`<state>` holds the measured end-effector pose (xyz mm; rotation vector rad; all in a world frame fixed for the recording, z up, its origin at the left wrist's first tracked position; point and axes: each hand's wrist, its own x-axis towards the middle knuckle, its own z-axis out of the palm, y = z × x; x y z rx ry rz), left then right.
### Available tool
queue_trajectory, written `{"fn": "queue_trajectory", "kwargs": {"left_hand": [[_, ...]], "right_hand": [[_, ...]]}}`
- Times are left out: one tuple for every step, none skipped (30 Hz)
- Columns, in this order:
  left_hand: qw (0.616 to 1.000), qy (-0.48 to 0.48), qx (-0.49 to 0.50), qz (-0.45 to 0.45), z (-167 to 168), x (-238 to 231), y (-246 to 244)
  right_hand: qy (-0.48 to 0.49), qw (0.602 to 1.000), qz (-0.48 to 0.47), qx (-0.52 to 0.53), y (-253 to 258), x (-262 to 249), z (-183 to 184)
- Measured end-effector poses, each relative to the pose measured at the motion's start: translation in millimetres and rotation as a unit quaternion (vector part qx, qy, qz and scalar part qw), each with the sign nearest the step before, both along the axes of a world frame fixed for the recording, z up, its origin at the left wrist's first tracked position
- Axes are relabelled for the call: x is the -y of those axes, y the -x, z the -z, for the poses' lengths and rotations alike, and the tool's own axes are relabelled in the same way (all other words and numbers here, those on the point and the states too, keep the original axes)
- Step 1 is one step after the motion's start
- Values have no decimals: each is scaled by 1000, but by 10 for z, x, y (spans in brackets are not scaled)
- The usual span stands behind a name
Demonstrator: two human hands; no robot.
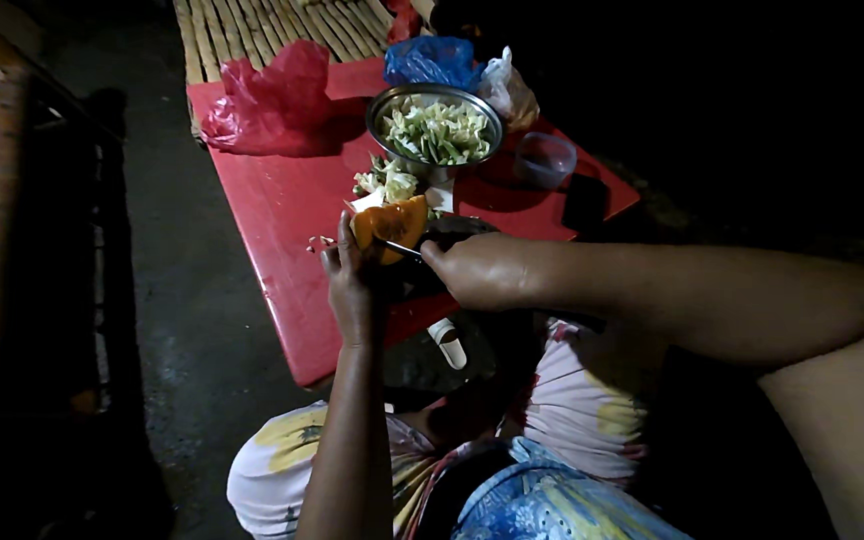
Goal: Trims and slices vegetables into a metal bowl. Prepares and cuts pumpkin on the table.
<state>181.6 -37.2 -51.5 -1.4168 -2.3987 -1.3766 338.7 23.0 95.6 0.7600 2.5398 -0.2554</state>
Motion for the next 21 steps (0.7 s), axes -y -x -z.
{"fn": "queue_trajectory", "kwargs": {"left_hand": [[1000, -1, 0, 0, 4, -6, 11], [1000, -3, -1, 0, 9, -16, 23], [1000, -9, -1, 2, 19, -33, 35], [1000, -14, -2, 2, 27, -52, 42], [1000, -14, -3, 2, 26, -66, 43], [1000, -9, -3, 2, 19, -74, 41], [1000, -3, -2, 3, 14, -79, 40], [1000, -5, -1, 2, 13, -89, 41], [1000, -9, 2, 3, 18, -102, 47], [1000, -12, 9, 5, 28, -112, 53], [1000, -13, 11, 6, 29, -118, 59], [1000, -15, 7, 6, 22, -123, 67], [1000, -15, 5, 7, 16, -129, 79], [1000, -16, 10, 7, 5, -133, 83], [1000, -16, 19, 9, -1, -140, 82], [999, -14, 29, 12, -6, -149, 78], [999, -9, 33, 13, -1, -160, 75], [1000, -5, 28, 13, 10, -159, 74], [1000, -3, 19, 15, 31, -136, 88], [1000, 4, 7, 25, 59, -91, 126], [999, 11, -5, 46, 102, -72, 164]], "right_hand": [[-9, 1000, -10, 7, -31, -3, -27], [-19, 999, -20, 19, -67, -3, -54], [-32, 999, -26, 28, -107, 0, -76], [-45, 998, -30, 38, -141, 5, -85], [-53, 997, -31, 46, -161, 8, -87], [-59, 996, -32, 51, -168, 8, -80], [-62, 996, -32, 51, -166, 9, -70], [-61, 996, -33, 48, -155, 10, -62], [-55, 997, -32, 44, -141, 10, -55], [-45, 998, -30, 38, -129, 7, -53], [-31, 998, -26, 37, -118, 1, -63], [-19, 999, -22, 37, -111, -7, -84], [-13, 999, -20, 38, -112, -14, -113], [-9, 999, -18, 41, -121, -23, -150], [-7, 999, -15, 47, -135, -33, -186], [-5, 998, -10, 54, -154, -52, -208], [-5, 998, -6, 58, -175, -76, -214], [-6, 998, -6, 58, -193, -99, -194], [-6, 999, -7, 51, -199, -107, -151], [-5, 999, -13, 32, -195, -96, -91], [-7, 1000, -22, 0, -202, -71, -20]]}}
